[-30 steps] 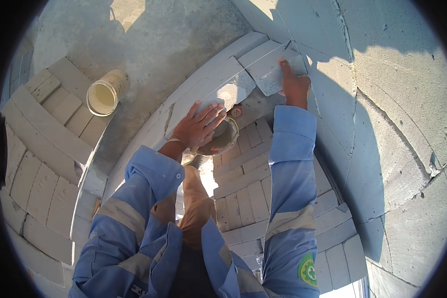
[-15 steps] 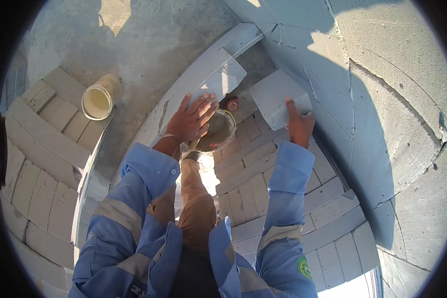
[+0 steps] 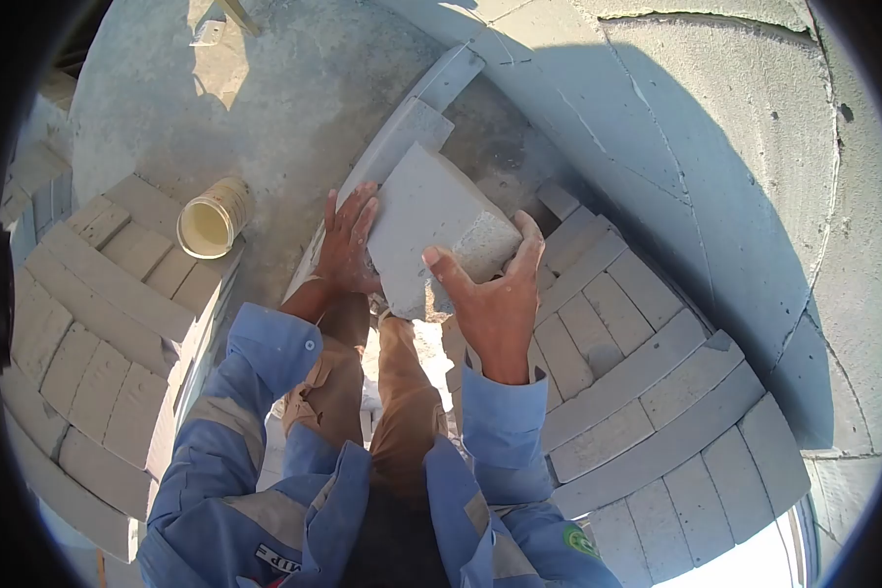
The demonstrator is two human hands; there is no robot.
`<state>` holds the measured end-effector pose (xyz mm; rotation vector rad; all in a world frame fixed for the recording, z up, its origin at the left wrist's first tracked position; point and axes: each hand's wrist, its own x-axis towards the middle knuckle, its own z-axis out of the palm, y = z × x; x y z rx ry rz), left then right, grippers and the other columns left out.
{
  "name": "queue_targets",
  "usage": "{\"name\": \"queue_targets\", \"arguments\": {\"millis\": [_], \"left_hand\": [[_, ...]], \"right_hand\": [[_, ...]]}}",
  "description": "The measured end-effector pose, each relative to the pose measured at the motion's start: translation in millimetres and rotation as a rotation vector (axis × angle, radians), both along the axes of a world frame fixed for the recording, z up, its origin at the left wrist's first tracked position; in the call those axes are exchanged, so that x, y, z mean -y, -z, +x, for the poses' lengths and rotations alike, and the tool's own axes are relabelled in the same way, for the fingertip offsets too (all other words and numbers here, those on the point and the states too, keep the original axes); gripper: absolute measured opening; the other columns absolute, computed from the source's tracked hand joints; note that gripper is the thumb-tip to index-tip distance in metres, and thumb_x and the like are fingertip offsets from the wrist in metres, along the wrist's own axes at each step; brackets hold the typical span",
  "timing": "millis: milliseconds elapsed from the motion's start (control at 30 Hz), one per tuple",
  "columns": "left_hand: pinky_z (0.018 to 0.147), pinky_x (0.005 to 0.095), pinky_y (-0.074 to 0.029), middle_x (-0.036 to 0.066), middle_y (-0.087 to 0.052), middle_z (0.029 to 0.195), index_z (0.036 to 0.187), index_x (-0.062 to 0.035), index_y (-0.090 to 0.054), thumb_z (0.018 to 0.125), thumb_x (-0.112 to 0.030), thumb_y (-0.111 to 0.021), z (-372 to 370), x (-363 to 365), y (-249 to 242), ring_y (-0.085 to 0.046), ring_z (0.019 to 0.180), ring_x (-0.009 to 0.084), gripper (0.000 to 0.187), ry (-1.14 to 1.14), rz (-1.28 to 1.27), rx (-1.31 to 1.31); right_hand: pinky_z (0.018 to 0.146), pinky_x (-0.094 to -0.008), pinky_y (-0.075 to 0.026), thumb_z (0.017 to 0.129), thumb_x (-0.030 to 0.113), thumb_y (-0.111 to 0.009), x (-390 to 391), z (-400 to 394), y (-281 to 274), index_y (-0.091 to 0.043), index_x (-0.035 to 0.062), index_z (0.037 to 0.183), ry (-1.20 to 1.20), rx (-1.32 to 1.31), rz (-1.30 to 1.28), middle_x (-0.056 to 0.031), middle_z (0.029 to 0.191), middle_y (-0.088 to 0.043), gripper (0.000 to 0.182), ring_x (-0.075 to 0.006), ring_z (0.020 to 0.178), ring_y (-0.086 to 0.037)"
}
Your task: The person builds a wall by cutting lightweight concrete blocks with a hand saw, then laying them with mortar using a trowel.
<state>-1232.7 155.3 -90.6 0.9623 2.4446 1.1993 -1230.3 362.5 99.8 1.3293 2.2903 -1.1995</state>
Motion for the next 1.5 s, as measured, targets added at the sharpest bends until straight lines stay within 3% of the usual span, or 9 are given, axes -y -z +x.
{"name": "queue_targets", "arguments": {"millis": [100,267,400,467,600,800,1067,1233,1500], "left_hand": [[0.121,0.055,-0.011,0.017,-0.042,0.154,0.152,-0.0057,-0.027,0.063,-0.052,-0.085,3.7,6.6,6.0,-0.039,0.143,0.0346,0.116,-0.123,0.044,-0.046],[0.12,0.0544,-0.016,0.018,-0.057,0.14,0.145,-0.0058,-0.038,0.09,-0.031,-0.068,22.2,18.7,37.1,-0.05,0.135,0.0327,0.067,-0.199,-0.045,0.131],[0.119,0.0546,-0.021,0.019,-0.059,0.138,0.139,-0.0049,-0.047,0.101,-0.017,-0.049,18.5,12.6,33.0,-0.053,0.132,0.0332,0.04,-0.258,0.052,0.164],[0.116,0.055,-0.029,0.02,-0.059,0.138,0.134,-0.004,-0.051,0.104,-0.013,-0.043,19.9,7.9,34.2,-0.056,0.128,0.0337,0.033,-0.305,0.149,0.051],[0.113,0.0553,-0.034,0.02,-0.06,0.136,0.131,-0.003,-0.052,0.104,-0.013,-0.043,18.8,10.7,33.5,-0.059,0.125,0.0343,0.03,-0.304,0.143,0.105],[0.112,0.0526,-0.04,0.019,-0.064,0.132,0.125,-0.0041,-0.056,0.102,-0.016,-0.049,24.7,9.2,40.4,-0.062,0.121,0.0316,0.027,-0.333,0.153,0.102],[0.114,0.0526,-0.037,0.019,-0.065,0.13,0.123,-0.0045,-0.057,0.099,-0.019,-0.055,28.5,7.0,41.9,-0.063,0.121,0.031,0.028,-0.34,0.109,0.086],[0.115,0.0545,-0.034,0.019,-0.062,0.134,0.132,-0.0075,-0.047,0.095,-0.02,-0.063,29.9,8.3,42.5,-0.06,0.124,0.0308,0.043,-0.32,0.094,0.081],[0.117,0.0557,-0.032,0.019,-0.059,0.138,0.134,-0.0082,-0.046,0.094,-0.02,-0.064,28.8,6.7,41.7,-0.059,0.125,0.0313,0.046,-0.326,0.09,0.083]], "right_hand": [[0.088,-0.043,-0.056,0.068,0.043,-0.09,23.2,-7.4,4.1,-0.037,-0.0063,0.138,0.066,-0.008,-0.129,-0.0313,0.119,-0.06,0.101,-0.0368,0.108,-0.066],[0.077,-0.0383,-0.058,0.066,0.047,-0.092,28.9,-7.2,24.5,-0.044,-0.0044,0.128,-0.235,-0.196,0.01,-0.0244,0.109,-0.066,0.094,-0.0307,0.091,-0.071],[0.067,-0.0283,-0.055,0.091,0.038,-0.074,-36.2,-32.0,57.5,-0.055,-0.0039,0.111,0.107,-0.229,-0.364,-0.0122,0.076,-0.067,0.05,-0.0169,0.068,-0.069],[0.065,-0.0273,-0.053,0.101,0.037,-0.06,-69.6,-51.8,113.6,-0.059,0.0,0.109,0.118,-0.123,-0.129,-0.0126,0.09,-0.069,0.038,-0.0147,0.078,-0.069],[0.081,-0.0436,-0.056,0.099,0.03,-0.058,-144.1,-57.2,279.7,-0.052,0.0126,0.141,-0.823,-0.141,0.36,-0.0204,0.108,-0.069,0.046,-0.0342,0.101,-0.069],[0.087,-0.0476,-0.054,0.097,0.025,-0.052,-115.3,-151.1,332.1,-0.019,0.0246,0.161,-1.097,0.451,0.507,-0.0242,0.12,-0.066,0.072,-0.0368,0.104,-0.069],[0.082,-0.0461,-0.056,0.087,0.023,-0.06,-88.6,-179.5,329.6,-0.016,0.0169,0.162,-1.177,0.769,0.537,-0.0188,0.107,-0.073,0.087,-0.0344,0.097,-0.071],[0.083,-0.0444,-0.056,0.082,0.022,-0.065,-96.6,-180.2,323.8,-0.065,0.0095,0.131,-1.069,0.473,0.632,-0.0168,0.11,-0.073,0.05,-0.0346,0.101,-0.071],[0.085,-0.0459,-0.055,0.084,0.032,-0.065,-106.7,-112.2,329.0,-0.069,0.0095,0.121,-1.014,0.591,0.473,-0.0185,0.104,-0.073,0.044,-0.0355,0.098,-0.071]]}}
